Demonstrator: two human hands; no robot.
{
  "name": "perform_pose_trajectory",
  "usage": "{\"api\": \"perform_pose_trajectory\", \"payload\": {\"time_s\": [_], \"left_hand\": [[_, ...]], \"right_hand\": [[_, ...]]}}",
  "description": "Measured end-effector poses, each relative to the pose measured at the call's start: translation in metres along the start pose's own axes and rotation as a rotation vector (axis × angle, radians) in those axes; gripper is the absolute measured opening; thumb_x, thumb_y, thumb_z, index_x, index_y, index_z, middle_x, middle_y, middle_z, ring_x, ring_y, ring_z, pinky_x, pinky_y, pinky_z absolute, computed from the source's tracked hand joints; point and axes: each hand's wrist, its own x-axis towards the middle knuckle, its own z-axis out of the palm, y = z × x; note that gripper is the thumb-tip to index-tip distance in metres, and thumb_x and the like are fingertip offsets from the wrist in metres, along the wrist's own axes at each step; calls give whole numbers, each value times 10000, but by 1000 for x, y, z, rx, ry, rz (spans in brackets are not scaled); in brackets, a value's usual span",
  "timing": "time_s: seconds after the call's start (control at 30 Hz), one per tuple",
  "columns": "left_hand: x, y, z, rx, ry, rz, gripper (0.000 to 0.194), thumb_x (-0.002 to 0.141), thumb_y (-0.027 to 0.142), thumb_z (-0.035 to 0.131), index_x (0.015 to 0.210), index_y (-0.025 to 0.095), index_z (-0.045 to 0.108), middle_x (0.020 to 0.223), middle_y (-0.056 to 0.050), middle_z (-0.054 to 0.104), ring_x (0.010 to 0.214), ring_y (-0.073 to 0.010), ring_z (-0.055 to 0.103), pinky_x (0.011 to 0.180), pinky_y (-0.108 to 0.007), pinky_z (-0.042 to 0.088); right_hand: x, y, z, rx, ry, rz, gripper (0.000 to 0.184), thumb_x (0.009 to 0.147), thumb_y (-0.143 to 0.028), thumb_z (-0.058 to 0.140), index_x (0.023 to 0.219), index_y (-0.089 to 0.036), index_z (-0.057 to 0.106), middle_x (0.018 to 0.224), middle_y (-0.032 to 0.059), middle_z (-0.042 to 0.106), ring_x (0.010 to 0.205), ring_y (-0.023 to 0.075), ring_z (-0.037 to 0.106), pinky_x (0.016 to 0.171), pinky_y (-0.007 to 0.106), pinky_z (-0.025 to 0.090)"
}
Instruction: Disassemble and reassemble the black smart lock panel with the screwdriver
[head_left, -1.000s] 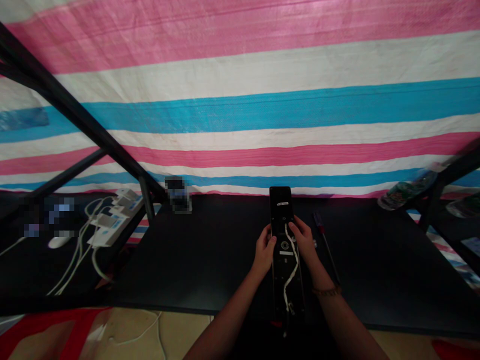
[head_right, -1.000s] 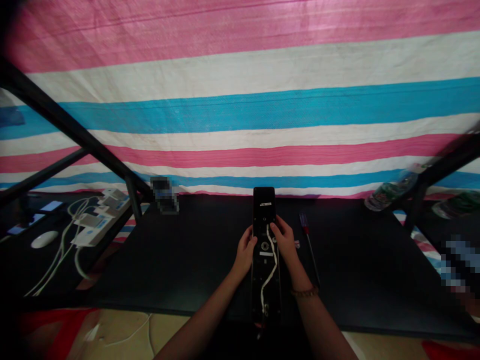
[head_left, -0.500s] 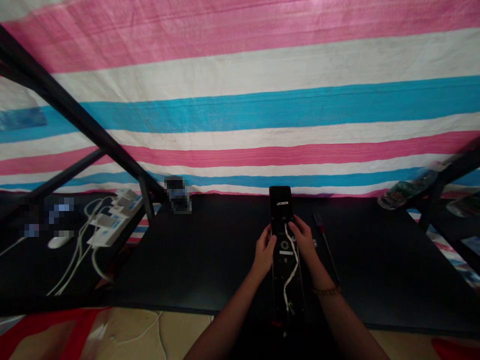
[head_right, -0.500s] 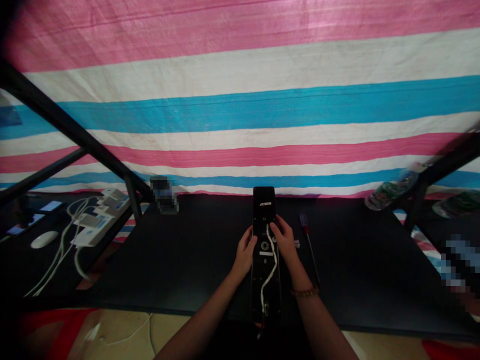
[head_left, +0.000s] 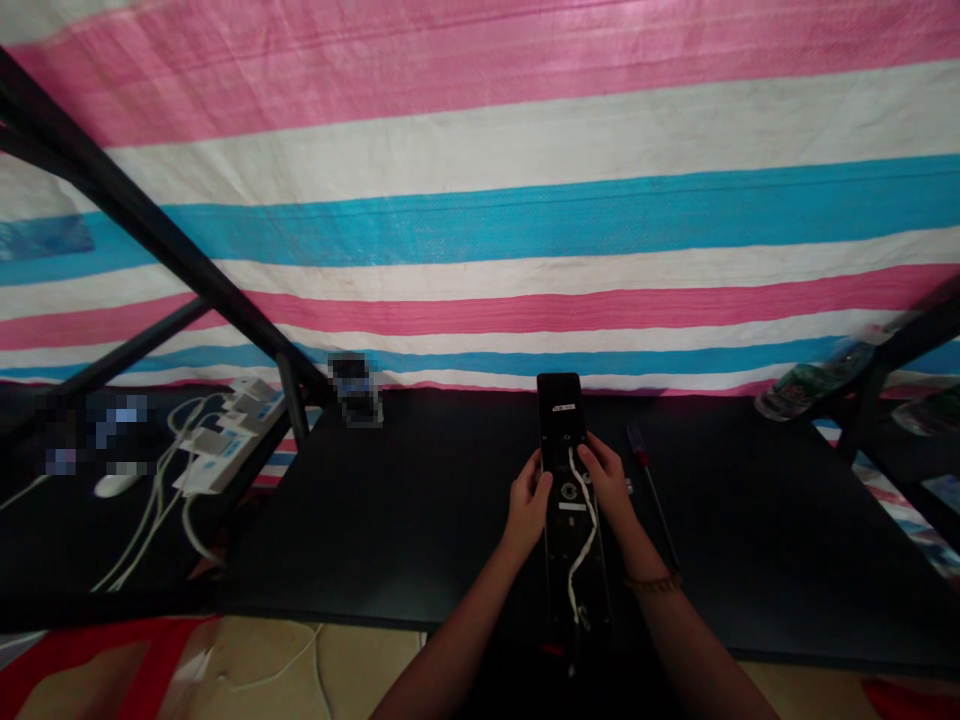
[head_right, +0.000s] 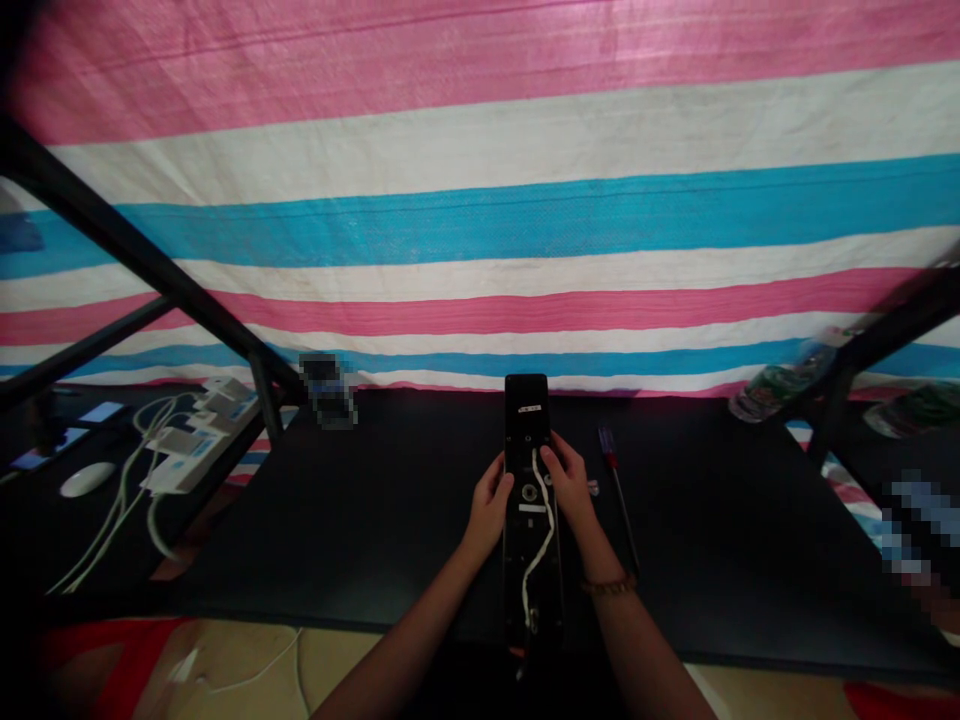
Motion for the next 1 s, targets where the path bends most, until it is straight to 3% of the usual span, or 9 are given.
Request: {"api": "perform_pose_trajectory", "payload": {"time_s": [0.27, 1.0], "left_hand": [[2, -1, 1, -27, 15, -28, 549, 846, 460, 715, 1293, 145, 669, 942, -62, 741, 795, -175, 673, 757, -293, 562], [0, 7, 3, -19, -1, -28, 506, 841, 457, 711, 1250, 164, 656, 795, -7, 663, 693, -151, 597, 660, -267, 514]], "right_hand": [[2, -1, 2, 7, -6, 8, 625, 775, -652, 729, 1185, -181, 751, 1201, 151, 764, 1104, 342, 717, 982, 511, 562], [1, -6, 2, 9, -18, 20, 611, 770, -663, 727, 1175, -206, 749, 1196, 143, 764, 1110, 343, 712, 984, 508, 561]]}}
